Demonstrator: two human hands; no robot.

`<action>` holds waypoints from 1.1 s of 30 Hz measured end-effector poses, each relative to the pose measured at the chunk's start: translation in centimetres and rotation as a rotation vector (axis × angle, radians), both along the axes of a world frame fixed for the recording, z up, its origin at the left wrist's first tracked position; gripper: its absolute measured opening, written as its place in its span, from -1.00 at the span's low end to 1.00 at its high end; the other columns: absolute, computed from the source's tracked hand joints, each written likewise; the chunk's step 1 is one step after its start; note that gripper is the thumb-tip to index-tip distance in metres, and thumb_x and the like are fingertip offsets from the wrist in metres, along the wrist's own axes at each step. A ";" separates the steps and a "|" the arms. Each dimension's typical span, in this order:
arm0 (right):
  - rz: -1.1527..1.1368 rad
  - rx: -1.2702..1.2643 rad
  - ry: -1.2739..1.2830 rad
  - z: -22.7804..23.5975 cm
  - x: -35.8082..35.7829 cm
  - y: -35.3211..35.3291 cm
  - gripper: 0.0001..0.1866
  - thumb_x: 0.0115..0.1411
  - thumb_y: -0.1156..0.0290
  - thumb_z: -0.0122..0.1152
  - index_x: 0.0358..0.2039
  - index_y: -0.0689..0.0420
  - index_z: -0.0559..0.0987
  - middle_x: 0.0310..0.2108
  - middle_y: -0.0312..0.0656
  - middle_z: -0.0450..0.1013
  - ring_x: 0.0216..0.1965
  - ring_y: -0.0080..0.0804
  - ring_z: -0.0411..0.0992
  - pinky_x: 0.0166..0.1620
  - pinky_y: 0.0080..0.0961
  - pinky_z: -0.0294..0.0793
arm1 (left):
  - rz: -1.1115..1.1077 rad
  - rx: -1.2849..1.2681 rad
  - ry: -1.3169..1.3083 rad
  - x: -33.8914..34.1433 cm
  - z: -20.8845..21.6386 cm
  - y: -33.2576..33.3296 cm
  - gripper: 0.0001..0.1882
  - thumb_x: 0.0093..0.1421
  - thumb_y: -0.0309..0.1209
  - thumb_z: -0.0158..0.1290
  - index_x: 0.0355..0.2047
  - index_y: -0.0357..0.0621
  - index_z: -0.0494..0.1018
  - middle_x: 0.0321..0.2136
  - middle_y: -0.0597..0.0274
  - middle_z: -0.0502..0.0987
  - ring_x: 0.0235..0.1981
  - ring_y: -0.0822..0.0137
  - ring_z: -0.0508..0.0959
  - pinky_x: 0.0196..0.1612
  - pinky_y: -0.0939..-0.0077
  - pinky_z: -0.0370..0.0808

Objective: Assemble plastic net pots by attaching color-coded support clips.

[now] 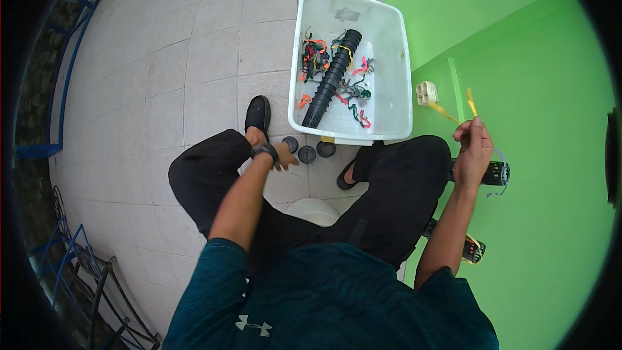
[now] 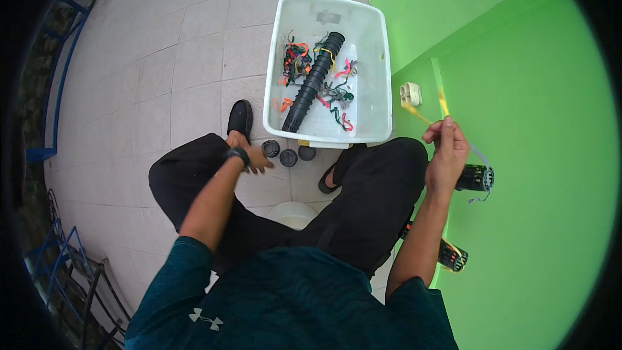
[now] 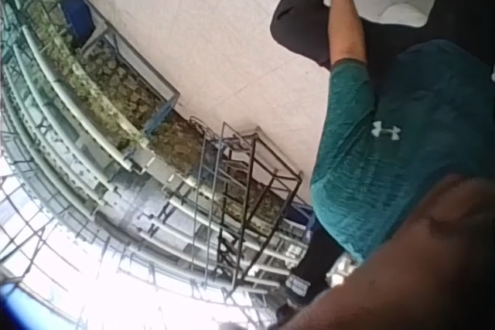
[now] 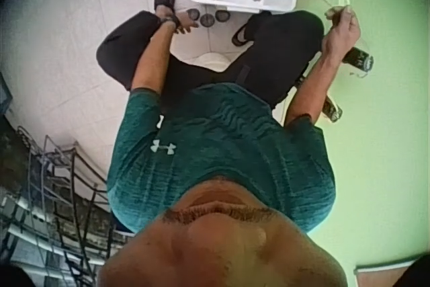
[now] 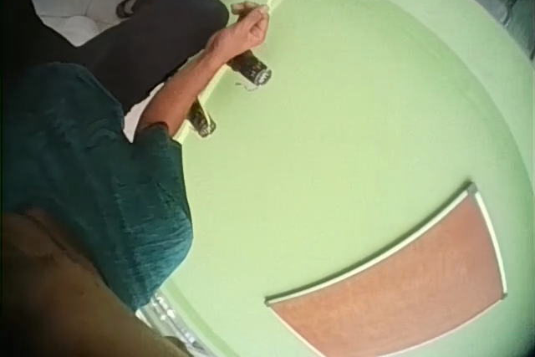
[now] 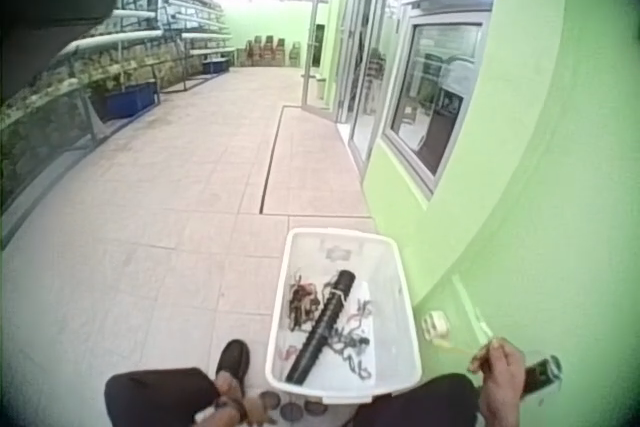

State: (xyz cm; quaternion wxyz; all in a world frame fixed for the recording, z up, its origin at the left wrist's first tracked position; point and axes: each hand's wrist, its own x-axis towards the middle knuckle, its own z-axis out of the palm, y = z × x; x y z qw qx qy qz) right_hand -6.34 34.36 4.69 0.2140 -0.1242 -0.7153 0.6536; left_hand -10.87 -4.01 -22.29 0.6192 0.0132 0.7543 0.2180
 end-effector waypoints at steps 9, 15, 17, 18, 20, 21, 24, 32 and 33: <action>-0.140 0.235 -0.129 -5.1 -1.0 -2.0 -0.68 0.37 0.31 0.12 -0.48 0.24 0.53 -0.62 -0.36 0.37 -0.56 -0.69 0.27 -0.45 -0.68 0.21 | 0.739 -0.257 0.425 8.3 -8.5 10.0 0.14 -0.10 -0.10 0.41 0.32 -0.26 -0.04 0.20 -0.23 0.20 0.11 -0.22 0.42 0.16 0.10 0.43; -0.203 0.298 -0.170 -5.3 -0.8 -1.2 -0.72 0.36 0.34 0.14 -0.42 0.27 0.58 -0.59 -0.36 0.38 -0.54 -0.68 0.28 -0.42 -0.69 0.22 | 0.519 -0.172 0.622 8.5 -12.6 8.9 -0.12 -0.02 -0.32 0.35 0.25 -0.14 0.13 0.20 -0.18 0.21 -0.01 -0.20 0.49 0.05 0.06 0.49; -0.222 0.313 -0.189 -5.5 -0.6 -0.7 -0.73 0.36 0.35 0.14 -0.40 0.28 0.60 -0.57 -0.36 0.39 -0.51 -0.67 0.29 -0.39 -0.68 0.24 | 0.489 -0.150 0.633 8.4 -12.1 8.7 -0.14 -0.03 -0.32 0.35 0.23 -0.15 0.15 0.18 -0.15 0.25 -0.02 -0.19 0.50 0.05 0.06 0.49; -0.211 0.450 -0.075 -5.8 -0.9 -0.4 -0.74 0.36 0.36 0.13 -0.36 0.28 0.61 -0.54 -0.35 0.40 -0.48 -0.66 0.29 -0.35 -0.66 0.25 | 0.450 -0.158 0.569 8.3 -11.7 8.4 -0.15 -0.07 -0.24 0.36 0.20 -0.17 0.22 0.13 -0.15 0.33 -0.01 -0.15 0.51 0.06 0.10 0.50; -0.210 0.572 0.043 -5.7 -1.4 -0.3 -0.75 0.37 0.36 0.13 -0.33 0.29 0.63 -0.50 -0.34 0.41 -0.45 -0.64 0.29 -0.32 -0.65 0.26 | 0.399 -0.175 0.514 7.6 -9.7 7.6 -0.15 -0.10 -0.16 0.36 0.17 -0.20 0.29 0.09 -0.15 0.41 -0.01 -0.11 0.53 0.07 0.14 0.50; -0.186 0.536 0.047 -5.4 -1.8 -0.8 -0.76 0.37 0.37 0.12 -0.31 0.29 0.63 -0.47 -0.33 0.43 -0.41 -0.63 0.31 -0.28 -0.63 0.29 | 0.293 -0.150 0.374 7.3 -8.8 6.9 -0.16 -0.15 -0.06 0.34 0.11 -0.22 0.37 0.03 -0.17 0.47 -0.01 -0.06 0.55 0.07 0.18 0.51; -0.128 0.315 -0.177 -5.2 -1.0 -1.4 -0.76 0.39 0.41 0.06 -0.17 0.31 0.62 -0.40 -0.27 0.51 -0.32 -0.58 0.42 -0.16 -0.61 0.39 | 0.062 -0.049 0.281 5.0 -2.2 4.8 -0.19 -0.26 0.15 0.28 -0.12 -0.28 0.57 -0.19 -0.15 0.62 -0.11 0.03 0.62 -0.02 0.28 0.54; -0.025 -0.089 0.083 -8.2 -2.4 -1.9 -0.71 0.40 0.44 0.01 0.02 0.33 0.54 -0.36 -0.27 0.52 -0.39 -0.66 0.35 -0.24 -0.67 0.36 | 0.217 0.106 1.347 6.5 35.0 -3.8 -0.42 -0.30 -0.40 0.25 -0.16 -0.28 0.51 -0.36 0.01 0.39 -0.34 0.10 0.52 -0.23 0.31 0.50; -0.013 -0.159 0.086 -8.4 -2.4 -1.9 -0.71 0.39 0.44 0.03 0.02 0.33 0.54 -0.37 -0.28 0.51 -0.39 -0.67 0.35 -0.25 -0.68 0.35 | 0.283 0.029 1.399 7.5 36.7 -4.8 -0.45 -0.28 -0.46 0.21 -0.16 -0.31 0.49 -0.36 0.01 0.38 -0.36 0.10 0.51 -0.23 0.32 0.50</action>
